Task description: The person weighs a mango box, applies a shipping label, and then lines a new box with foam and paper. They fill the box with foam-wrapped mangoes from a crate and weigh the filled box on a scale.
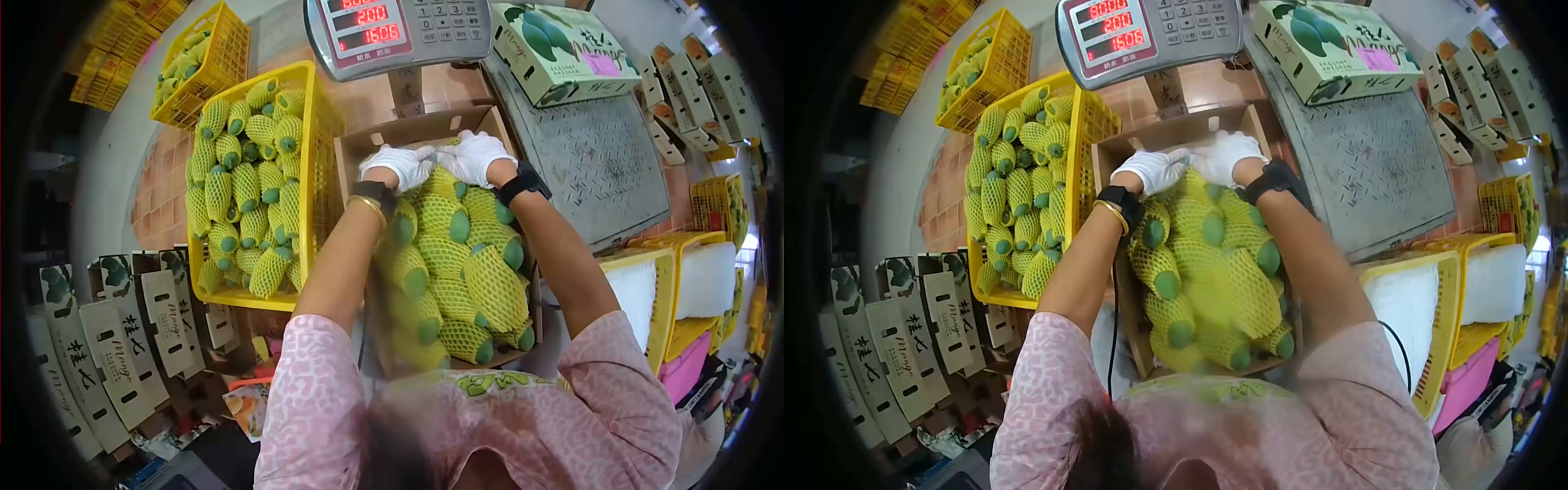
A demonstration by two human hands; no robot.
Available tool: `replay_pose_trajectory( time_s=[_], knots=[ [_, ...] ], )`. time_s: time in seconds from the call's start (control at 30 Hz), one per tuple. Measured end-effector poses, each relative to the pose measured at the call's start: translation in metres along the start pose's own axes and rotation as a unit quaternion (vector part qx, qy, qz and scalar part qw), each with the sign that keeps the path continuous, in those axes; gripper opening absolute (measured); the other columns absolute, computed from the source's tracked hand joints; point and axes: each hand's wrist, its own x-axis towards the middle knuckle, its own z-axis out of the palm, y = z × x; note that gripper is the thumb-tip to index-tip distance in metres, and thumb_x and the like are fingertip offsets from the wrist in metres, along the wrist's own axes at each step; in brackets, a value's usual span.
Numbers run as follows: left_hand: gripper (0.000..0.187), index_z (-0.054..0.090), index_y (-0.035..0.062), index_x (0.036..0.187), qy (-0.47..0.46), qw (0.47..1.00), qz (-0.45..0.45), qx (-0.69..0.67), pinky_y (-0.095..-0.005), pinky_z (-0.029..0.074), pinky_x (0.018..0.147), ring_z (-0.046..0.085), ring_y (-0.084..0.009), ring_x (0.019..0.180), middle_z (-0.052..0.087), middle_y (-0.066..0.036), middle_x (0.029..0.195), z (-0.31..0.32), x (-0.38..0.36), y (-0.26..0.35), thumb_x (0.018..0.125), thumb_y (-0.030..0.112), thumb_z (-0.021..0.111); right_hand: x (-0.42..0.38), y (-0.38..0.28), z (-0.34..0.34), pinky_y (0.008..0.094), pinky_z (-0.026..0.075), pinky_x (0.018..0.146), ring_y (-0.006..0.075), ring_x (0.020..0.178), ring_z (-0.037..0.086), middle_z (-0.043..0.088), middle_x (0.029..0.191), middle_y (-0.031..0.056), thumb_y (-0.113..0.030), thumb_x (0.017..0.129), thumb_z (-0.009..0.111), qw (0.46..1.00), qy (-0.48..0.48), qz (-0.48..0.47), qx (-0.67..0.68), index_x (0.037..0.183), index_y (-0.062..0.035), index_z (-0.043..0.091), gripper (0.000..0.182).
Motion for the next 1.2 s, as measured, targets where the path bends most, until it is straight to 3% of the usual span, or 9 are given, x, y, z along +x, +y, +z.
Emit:
replay_pose_trajectory(
  time_s=[0.1,0.13,0.27,0.43,0.63,0.7,0.83,0.97,1.2],
  knots=[
    [0.048,0.039,0.0180,0.131,-0.029,0.999,-0.010,0.021,-0.0419,0.038,0.090,0.055,-0.0352,0.097,0.061,-0.019,0.100,-0.008,-0.010,0.012,0.089,0.040,0.030,-0.004,0.002,0.008,0.0415,0.038,0.094,0.0346,0.111,0.048,0.049,0.121,0.0180,-0.054,0.086,0.031,1.000,0.012,-0.014,0.000,0.118,-0.0331,0.054,0.045],
    [0.050,0.036,0.0241,0.134,-0.093,0.994,-0.029,-0.042,-0.0463,0.027,0.103,0.043,-0.0374,0.116,0.052,-0.013,0.122,-0.015,-0.016,0.017,0.090,0.046,0.028,-0.008,0.002,0.011,0.0424,0.039,0.093,0.0358,0.109,0.049,0.050,0.119,0.0180,-0.053,0.086,0.032,0.999,0.029,-0.023,0.001,0.118,-0.0335,0.055,0.044],
    [0.048,0.039,0.0155,0.131,-0.032,0.999,-0.010,-0.002,-0.0448,0.034,0.093,0.056,-0.0356,0.096,0.061,-0.020,0.098,-0.011,-0.025,0.028,0.090,0.038,0.029,-0.013,0.006,0.020,0.0442,0.043,0.083,0.0397,0.097,0.052,0.052,0.112,0.0204,-0.053,0.086,0.034,0.998,0.050,-0.044,0.011,0.115,-0.0277,0.058,0.045],
    [0.049,0.035,0.0134,0.133,-0.057,0.998,-0.026,-0.031,-0.0484,0.030,0.097,0.053,-0.0387,0.101,0.058,-0.021,0.105,-0.007,-0.019,0.024,0.089,0.033,0.033,-0.008,0.007,0.027,0.0450,0.043,0.084,0.0393,0.096,0.053,0.052,0.112,0.0200,-0.051,0.088,0.033,0.995,0.082,-0.047,-0.022,0.121,-0.0287,0.052,0.044],
    [0.049,0.034,0.0251,0.133,-0.073,0.997,-0.023,-0.019,-0.0488,0.037,0.093,0.049,-0.0422,0.106,0.053,-0.019,0.118,-0.003,-0.009,0.016,0.089,0.046,0.030,-0.014,0.013,0.025,0.0530,0.026,0.100,0.0391,0.124,0.031,0.038,0.133,0.0176,-0.039,0.090,0.035,0.990,0.124,-0.057,-0.034,0.135,-0.0244,0.035,0.048],
    [0.050,0.033,0.0233,0.134,-0.070,0.997,-0.023,-0.014,-0.0513,0.031,0.096,0.049,-0.0396,0.108,0.054,-0.019,0.117,0.003,-0.007,0.014,0.089,0.045,0.030,-0.062,0.010,0.002,0.0558,0.026,0.100,0.0375,0.125,0.031,0.038,0.133,0.0152,-0.023,0.082,0.050,0.946,0.231,-0.197,-0.113,0.132,-0.0245,0.038,0.051],
    [0.051,0.031,0.0255,0.135,-0.025,0.998,-0.057,0.014,-0.0539,0.027,0.099,0.043,-0.0402,0.114,0.050,-0.018,0.122,0.012,-0.001,0.011,0.089,0.046,0.030,-0.149,0.001,-0.021,0.0551,0.031,0.098,0.0336,0.125,0.033,0.040,0.133,0.0091,-0.012,0.072,0.056,0.890,-0.020,-0.427,-0.159,0.119,-0.0263,0.049,0.050],
    [0.044,0.037,0.0346,0.132,-0.057,0.987,-0.147,0.039,-0.0629,0.016,0.099,0.026,-0.0345,0.128,0.032,-0.014,0.136,-0.036,-0.037,0.054,0.089,0.043,0.035,-0.147,0.006,0.034,0.0516,0.037,0.094,0.0275,0.124,0.037,0.044,0.130,0.0014,-0.014,0.074,0.055,0.825,0.049,-0.541,-0.157,0.098,-0.0238,0.060,0.027],
    [0.042,0.038,0.0311,0.130,-0.021,0.989,-0.147,-0.015,-0.0546,0.037,0.091,0.034,-0.0418,0.119,0.038,-0.020,0.125,-0.038,-0.043,0.058,0.088,0.040,0.040,-0.160,0.004,0.028,0.0409,0.043,0.075,0.0205,0.075,0.054,0.052,0.074,0.0023,-0.016,0.068,0.056,0.803,0.117,-0.553,-0.190,0.084,-0.0161,0.057,0.016]
  ],
)
